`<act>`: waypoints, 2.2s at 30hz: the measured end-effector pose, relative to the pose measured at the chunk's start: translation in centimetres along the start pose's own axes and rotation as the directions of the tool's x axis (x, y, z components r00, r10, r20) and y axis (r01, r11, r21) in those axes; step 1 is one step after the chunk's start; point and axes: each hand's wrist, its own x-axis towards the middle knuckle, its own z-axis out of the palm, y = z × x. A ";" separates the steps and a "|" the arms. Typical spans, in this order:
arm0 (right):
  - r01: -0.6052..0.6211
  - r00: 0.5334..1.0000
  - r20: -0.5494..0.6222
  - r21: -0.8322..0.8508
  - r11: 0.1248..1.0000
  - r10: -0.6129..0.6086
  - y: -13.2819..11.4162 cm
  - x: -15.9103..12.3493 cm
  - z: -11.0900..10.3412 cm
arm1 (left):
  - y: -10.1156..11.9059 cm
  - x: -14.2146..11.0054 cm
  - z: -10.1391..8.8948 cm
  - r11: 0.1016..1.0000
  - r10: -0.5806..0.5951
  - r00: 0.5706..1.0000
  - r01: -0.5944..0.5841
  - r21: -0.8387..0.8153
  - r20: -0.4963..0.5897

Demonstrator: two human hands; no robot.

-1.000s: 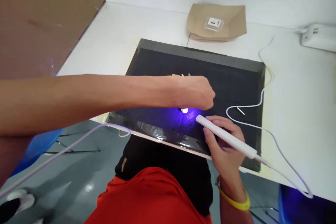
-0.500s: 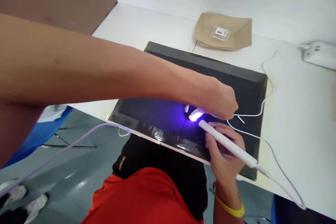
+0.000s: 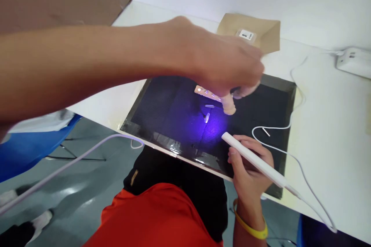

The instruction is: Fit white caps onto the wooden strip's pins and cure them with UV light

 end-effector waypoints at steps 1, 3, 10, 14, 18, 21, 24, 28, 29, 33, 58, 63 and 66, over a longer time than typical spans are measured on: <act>0.003 1.000 -0.001 0.006 1.000 -0.003 0.0 0.0 0.0 | -0.5 -1.3 0.3 1.000 -0.021 1.000 0.021 -0.004 -0.015; -0.001 1.000 -0.005 0.020 1.000 0.002 -0.1 0.1 0.1 | -1.1 -4.2 1.1 0.998 -0.058 0.998 0.057 -0.021 -0.029; -0.063 0.998 0.032 0.100 0.993 0.060 -1.4 0.9 -0.2 | -3.3 -10.4 4.6 0.968 0.037 0.982 0.011 -0.252 0.187; -0.053 0.996 0.076 0.074 0.996 0.048 -2.3 2.9 -1.0 | -3.7 -11.7 7.2 0.934 -0.033 0.988 0.085 -0.346 0.151; -0.021 0.981 0.194 -0.022 1.000 0.025 -3.0 6.1 -1.7 | -3.3 -11.9 9.7 0.939 -0.107 0.994 0.095 -0.329 -0.020; -0.001 0.964 0.266 -0.085 0.996 0.024 -3.2 8.6 -2.0 | -3.2 -11.3 10.7 0.974 -0.110 0.985 0.081 -0.210 -0.133; -0.001 0.952 0.305 -0.113 0.994 0.036 -3.3 10.5 -2.2 | -3.0 -10.3 11.1 0.993 -0.065 0.969 0.038 -0.116 -0.237; 0.014 0.941 0.338 -0.127 0.992 0.030 -2.9 11.7 -2.1 | -2.6 -9.0 11.4 0.999 -0.010 0.956 -0.003 -0.043 -0.294; 0.012 0.939 0.343 -0.122 0.992 0.031 -2.7 11.7 -2.1 | -2.5 -8.8 11.5 0.999 -0.004 0.958 -0.006 -0.032 -0.286; -0.012 0.938 0.344 -0.098 0.995 0.045 -2.1 11.5 -1.9 | -2.2 -8.2 11.6 0.999 -0.009 0.971 0.001 -0.035 -0.240; -0.048 0.844 0.528 -0.096 0.994 0.092 -1.6 11.0 -2.1 | -1.9 -8.5 10.2 0.998 -0.046 0.998 0.045 -0.041 -0.039; -0.043 0.847 0.522 -0.124 0.991 0.102 -1.7 11.1 -2.3 | -1.8 -7.0 9.6 0.997 0.017 0.996 -0.023 0.068 0.084; -0.059 0.845 0.523 -0.119 0.991 0.113 -1.8 11.1 -2.4 | -1.8 -6.4 9.3 0.996 0.060 0.985 -0.069 0.050 0.165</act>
